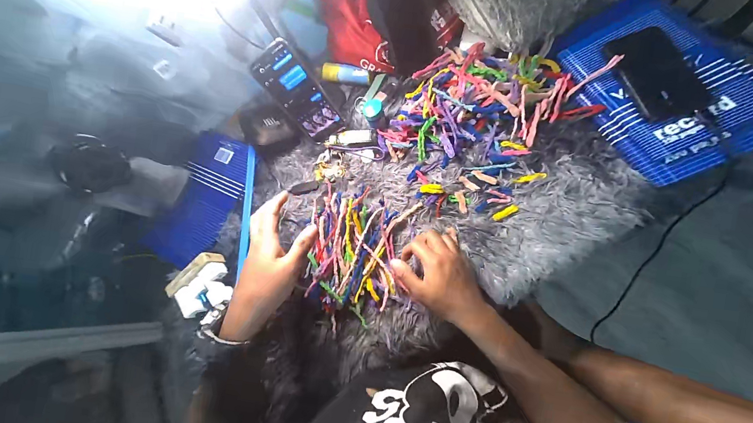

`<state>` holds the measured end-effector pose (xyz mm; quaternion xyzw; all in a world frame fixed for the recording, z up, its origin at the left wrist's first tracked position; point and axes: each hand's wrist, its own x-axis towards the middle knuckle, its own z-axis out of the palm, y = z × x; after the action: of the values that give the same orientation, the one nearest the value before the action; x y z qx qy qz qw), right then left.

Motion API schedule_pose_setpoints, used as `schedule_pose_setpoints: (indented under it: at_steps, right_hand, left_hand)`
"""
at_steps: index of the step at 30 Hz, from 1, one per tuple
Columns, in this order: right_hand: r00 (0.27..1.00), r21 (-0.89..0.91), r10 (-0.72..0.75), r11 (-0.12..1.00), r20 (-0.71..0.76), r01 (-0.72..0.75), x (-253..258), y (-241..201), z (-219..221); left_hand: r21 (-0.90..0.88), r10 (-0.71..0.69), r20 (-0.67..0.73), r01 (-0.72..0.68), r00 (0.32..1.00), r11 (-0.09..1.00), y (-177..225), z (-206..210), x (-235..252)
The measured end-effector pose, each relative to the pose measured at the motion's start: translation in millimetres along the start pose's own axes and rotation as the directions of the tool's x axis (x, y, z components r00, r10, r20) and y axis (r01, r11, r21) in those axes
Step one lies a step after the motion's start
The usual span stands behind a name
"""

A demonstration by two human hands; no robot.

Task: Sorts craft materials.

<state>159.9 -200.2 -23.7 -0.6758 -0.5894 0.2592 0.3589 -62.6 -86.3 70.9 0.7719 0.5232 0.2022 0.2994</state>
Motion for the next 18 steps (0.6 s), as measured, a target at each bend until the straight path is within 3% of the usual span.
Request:
schedule_pose_setpoints:
  at_steps: [4,8,12,18]
  right_hand:
    - [0.979,-0.068,0.084,0.995,0.187,-0.072,27,-7,-11]
    - [0.962,-0.125,0.113,0.989,0.248,-0.084,49,-25,7]
    - [0.957,-0.073,0.095,0.994,0.274,-0.078,59,-40,34]
    - [0.977,0.150,0.006,0.988,0.212,-0.038,56,-48,55]
  left_hand:
    - [0.125,-0.240,0.032,0.235,0.970,0.964,-30,-9,-26]
    - [0.119,-0.473,0.227,0.458,0.851,0.881,-38,0,-28]
    - [-0.039,-0.477,0.240,0.499,0.846,0.866,-61,17,-14]
    - [-0.113,-0.306,0.328,0.359,0.894,0.927,-35,39,-13]
